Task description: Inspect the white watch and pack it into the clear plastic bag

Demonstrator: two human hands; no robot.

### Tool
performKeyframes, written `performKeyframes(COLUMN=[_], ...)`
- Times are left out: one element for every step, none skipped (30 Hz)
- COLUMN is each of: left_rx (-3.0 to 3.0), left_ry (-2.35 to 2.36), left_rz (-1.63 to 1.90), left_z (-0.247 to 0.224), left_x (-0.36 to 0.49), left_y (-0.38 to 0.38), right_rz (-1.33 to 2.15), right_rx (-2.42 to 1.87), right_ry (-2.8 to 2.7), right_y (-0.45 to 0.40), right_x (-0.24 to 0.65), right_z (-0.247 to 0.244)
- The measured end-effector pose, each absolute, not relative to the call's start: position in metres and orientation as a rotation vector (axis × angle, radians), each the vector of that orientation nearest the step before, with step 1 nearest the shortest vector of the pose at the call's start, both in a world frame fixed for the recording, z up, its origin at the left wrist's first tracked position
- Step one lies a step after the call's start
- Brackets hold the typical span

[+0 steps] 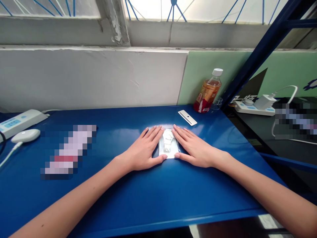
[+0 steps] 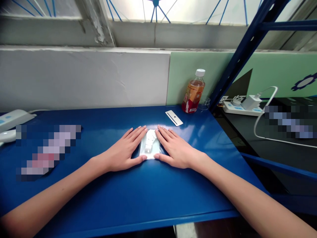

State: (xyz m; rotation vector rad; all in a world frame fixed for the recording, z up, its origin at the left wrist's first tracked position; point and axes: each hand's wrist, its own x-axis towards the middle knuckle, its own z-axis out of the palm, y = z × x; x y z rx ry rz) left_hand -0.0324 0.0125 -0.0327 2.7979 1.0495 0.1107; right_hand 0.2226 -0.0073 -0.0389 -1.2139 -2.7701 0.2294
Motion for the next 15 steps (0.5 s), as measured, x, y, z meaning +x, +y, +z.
performKeyframes(left_rx=[2.799, 2.797, 2.791, 2.782, 2.771, 2.759, 2.748, 2.739, 2.731, 2.723, 2.715, 2.709, 2.704, 2.7, 2.698], left_ry=[1.039, 1.032, 1.035, 1.047, 1.066, 1.086, 1.105, 1.12, 1.13, 1.137, 1.144, 1.144, 1.139, 1.131, 1.121], left_rz=[0.131, 0.149, 0.164, 0.175, 0.18, 0.178, 0.172, 0.165, 0.159, 0.155, 0.154, 0.151, 0.146, 0.139, 0.131], left_z=[-0.0336, -0.0342, -0.0347, -0.0349, -0.035, -0.0348, -0.0345, -0.034, -0.0335, -0.0329, -0.0322, -0.0316, -0.0309, -0.0304, -0.0299], left_x=[-0.0331, -0.0338, -0.0344, -0.0349, -0.0352, -0.0354, -0.0354, -0.0354, -0.0354, -0.0355, -0.0357, -0.036, -0.0366, -0.0374, -0.0383], left_y=[0.0125, 0.0125, 0.0123, 0.012, 0.0115, 0.0109, 0.0103, 0.0096, 0.0091, 0.0086, 0.0084, 0.0083, 0.0085, 0.0088, 0.0092], right_rz=[0.229, 0.229, 0.23, 0.233, 0.236, 0.239, 0.244, 0.249, 0.255, 0.262, 0.269, 0.276, 0.283, 0.29, 0.296], right_rx=[-1.218, -1.218, -1.216, -1.212, -1.209, -1.207, -1.206, -1.207, -1.208, -1.209, -1.209, -1.209, -1.208, -1.205, -1.201], right_ry=[-2.771, -2.769, -2.766, -2.76, -2.752, -2.745, -2.736, -2.728, -2.72, -2.715, -2.711, -2.707, -2.704, -2.701, -2.699], right_y=[-0.0072, -0.007, -0.0067, -0.0064, -0.0061, -0.0058, -0.0055, -0.0053, -0.0052, -0.0052, -0.0052, -0.0053, -0.0055, -0.0056, -0.0057], right_x=[0.2226, 0.2227, 0.2229, 0.2231, 0.2234, 0.2238, 0.2241, 0.2244, 0.2246, 0.2247, 0.2247, 0.2246, 0.2246, 0.2247, 0.225], right_z=[-0.0387, -0.0386, -0.0387, -0.0388, -0.039, -0.0393, -0.0395, -0.0396, -0.0397, -0.0396, -0.0394, -0.0391, -0.0388, -0.0384, -0.0381])
